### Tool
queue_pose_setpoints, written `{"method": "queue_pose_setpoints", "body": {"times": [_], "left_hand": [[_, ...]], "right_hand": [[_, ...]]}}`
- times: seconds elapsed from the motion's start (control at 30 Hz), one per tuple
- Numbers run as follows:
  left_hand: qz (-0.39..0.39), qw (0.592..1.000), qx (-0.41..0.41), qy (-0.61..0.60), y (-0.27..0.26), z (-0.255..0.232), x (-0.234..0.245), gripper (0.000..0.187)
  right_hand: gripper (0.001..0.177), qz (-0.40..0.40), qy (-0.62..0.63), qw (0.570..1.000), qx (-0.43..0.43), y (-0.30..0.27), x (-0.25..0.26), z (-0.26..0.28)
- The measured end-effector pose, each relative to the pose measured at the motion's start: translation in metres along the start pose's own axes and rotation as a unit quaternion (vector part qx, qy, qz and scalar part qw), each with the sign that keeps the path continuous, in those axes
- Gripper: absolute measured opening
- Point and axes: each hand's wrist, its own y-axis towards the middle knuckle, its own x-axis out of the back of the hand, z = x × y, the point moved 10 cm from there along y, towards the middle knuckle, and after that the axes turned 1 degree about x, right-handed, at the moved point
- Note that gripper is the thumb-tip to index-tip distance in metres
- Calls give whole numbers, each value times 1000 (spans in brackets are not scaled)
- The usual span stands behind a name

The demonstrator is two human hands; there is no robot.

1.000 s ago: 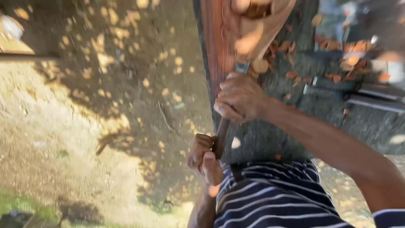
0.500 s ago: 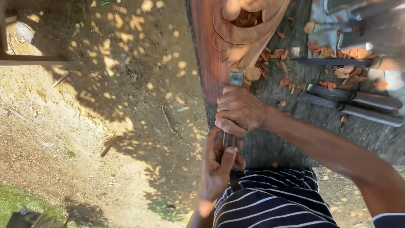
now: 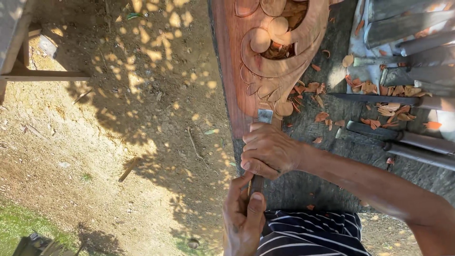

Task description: Carving intricate floral patterns into a wooden panel using various chisels and a hammer.

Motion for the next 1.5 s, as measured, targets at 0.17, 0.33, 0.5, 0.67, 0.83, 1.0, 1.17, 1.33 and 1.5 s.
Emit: {"method": "queue_pose_setpoints", "body": {"times": [0.17,0.33,0.5,0.67,0.83,1.0,1.17,1.33,1.5], "left_hand": [[8,1000,-3,-16,5,6,3,46],[14,999,-30,6,14,3,6,42],[24,999,-31,16,22,7,5,39],[27,993,-101,60,30,-8,2,33],[15,990,-108,87,41,12,5,25],[11,990,-104,93,31,-1,-2,23],[37,987,-103,114,23,-10,1,30],[46,988,-114,96,20,-25,-1,32],[35,989,-103,104,22,-16,-3,27]], "right_hand": [[43,1,-2,1000,-3,1,1,-2],[40,9,-4,1000,1,6,-1,-4],[37,11,-20,1000,-16,5,-4,-12],[32,-4,-38,999,-19,8,1,-14],[29,-21,-46,998,-35,8,6,-21],[29,-59,-48,997,-28,5,12,-12],[25,-48,-43,998,-4,6,7,-6],[25,-34,-36,999,9,1,3,-5],[31,-44,-22,999,6,-3,2,-12]]}}
